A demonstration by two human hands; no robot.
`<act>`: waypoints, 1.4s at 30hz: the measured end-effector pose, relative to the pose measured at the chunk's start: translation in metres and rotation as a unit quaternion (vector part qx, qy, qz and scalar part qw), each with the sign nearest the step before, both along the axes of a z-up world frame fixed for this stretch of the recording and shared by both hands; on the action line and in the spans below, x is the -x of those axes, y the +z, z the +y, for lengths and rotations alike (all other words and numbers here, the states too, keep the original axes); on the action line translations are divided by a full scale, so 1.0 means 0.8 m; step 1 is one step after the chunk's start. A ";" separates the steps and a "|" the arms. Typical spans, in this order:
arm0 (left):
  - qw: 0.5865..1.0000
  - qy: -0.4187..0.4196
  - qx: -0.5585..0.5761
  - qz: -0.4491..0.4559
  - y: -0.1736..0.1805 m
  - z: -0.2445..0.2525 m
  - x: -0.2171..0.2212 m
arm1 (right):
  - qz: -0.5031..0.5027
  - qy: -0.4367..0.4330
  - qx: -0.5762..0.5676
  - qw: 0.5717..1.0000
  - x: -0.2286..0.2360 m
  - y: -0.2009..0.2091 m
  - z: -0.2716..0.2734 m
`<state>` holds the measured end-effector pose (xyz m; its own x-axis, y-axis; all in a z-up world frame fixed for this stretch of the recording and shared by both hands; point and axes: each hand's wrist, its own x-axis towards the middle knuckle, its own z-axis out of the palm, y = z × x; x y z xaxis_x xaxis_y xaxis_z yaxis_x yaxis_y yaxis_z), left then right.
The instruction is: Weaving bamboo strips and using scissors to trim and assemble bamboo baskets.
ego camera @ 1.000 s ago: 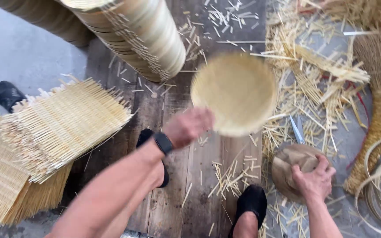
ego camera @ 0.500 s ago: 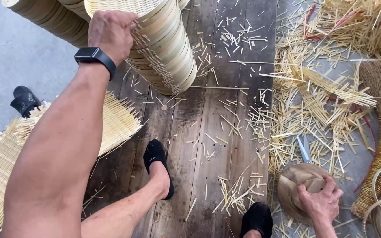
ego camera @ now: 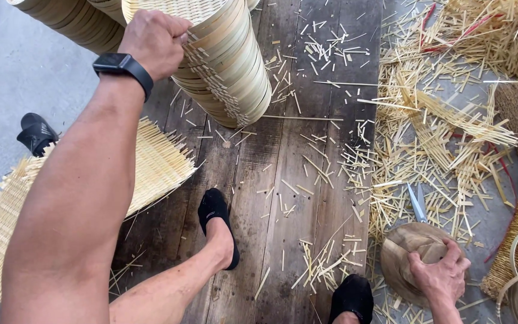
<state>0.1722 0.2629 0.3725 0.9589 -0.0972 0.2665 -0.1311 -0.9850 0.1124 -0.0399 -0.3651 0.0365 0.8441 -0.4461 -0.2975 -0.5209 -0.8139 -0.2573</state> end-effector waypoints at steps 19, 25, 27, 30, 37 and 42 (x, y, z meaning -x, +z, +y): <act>0.674 0.227 0.685 0.160 -0.419 -0.294 0.269 | 0.064 -0.092 -0.563 0.819 -0.021 0.049 0.155; 0.941 0.163 0.125 0.268 -0.334 -0.064 0.265 | -0.007 -0.082 -0.633 0.769 0.004 0.007 0.151; 0.919 0.249 -0.184 0.245 -0.378 0.052 0.274 | 0.055 -0.094 -0.625 0.773 0.011 0.011 0.144; 0.849 0.328 -0.208 0.359 -0.308 0.129 0.300 | 0.077 -0.144 -0.592 0.789 0.024 0.003 0.134; 0.880 0.321 -0.030 0.350 -0.208 0.130 0.293 | 0.075 -0.135 -0.599 0.786 0.033 0.003 0.134; 0.923 0.146 -0.238 0.264 -0.122 0.075 0.248 | -0.018 -0.107 -0.562 0.820 0.034 -0.002 0.120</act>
